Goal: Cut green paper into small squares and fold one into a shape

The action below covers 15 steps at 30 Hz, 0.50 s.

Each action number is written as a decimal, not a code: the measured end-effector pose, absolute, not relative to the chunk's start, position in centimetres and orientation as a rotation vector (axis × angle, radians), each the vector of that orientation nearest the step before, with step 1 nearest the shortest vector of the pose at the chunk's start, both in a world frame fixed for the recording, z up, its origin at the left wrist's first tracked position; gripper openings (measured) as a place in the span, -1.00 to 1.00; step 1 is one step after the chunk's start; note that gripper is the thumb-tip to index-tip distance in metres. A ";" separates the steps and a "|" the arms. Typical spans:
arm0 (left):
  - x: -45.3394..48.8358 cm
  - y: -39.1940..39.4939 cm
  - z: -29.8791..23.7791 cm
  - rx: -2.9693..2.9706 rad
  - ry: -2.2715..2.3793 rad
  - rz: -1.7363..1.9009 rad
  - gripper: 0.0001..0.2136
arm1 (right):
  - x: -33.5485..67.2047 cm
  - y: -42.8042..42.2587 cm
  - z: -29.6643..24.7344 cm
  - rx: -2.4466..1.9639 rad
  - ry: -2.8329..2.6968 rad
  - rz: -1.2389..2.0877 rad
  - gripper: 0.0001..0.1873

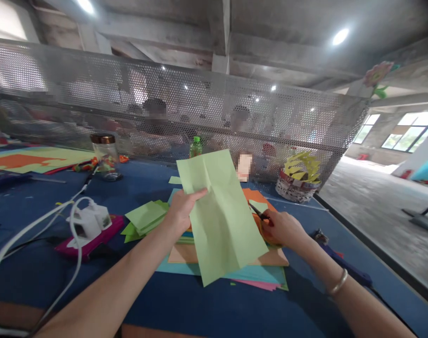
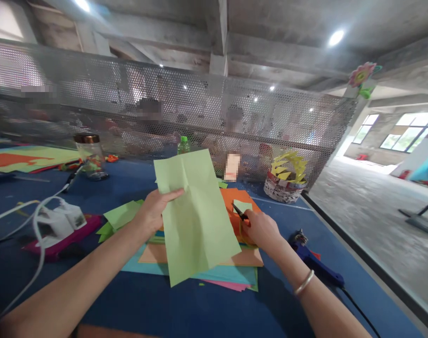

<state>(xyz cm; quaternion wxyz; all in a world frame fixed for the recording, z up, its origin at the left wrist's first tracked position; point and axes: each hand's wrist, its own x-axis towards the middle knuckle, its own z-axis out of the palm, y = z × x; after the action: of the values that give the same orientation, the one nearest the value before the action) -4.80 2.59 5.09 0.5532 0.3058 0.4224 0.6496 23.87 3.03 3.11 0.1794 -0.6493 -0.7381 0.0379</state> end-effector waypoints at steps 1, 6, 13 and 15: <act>-4.9 2.7 5.1 0.715 0.993 1.559 -0.60 | 23.8 2.8 3.2 -1.845 -2.129 0.057 -0.90; -5.0 3.0 4.6 0.682 0.969 1.661 -0.61 | 21.4 -0.3 5.0 -1.456 -2.113 -0.377 -0.67; -4.9 3.0 4.7 0.658 0.967 1.694 -0.57 | 17.8 -4.0 5.0 -0.680 -2.556 -0.378 -0.35; -5.0 3.0 4.7 0.661 0.974 1.691 -0.55 | 17.7 -3.9 4.7 -0.734 -2.584 -0.320 -0.26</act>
<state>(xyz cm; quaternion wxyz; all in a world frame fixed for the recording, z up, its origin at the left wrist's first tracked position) -4.96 3.03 4.67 0.5148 0.2751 0.4052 0.7036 17.74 -3.87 4.67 0.2166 -0.2650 -0.9325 -0.1155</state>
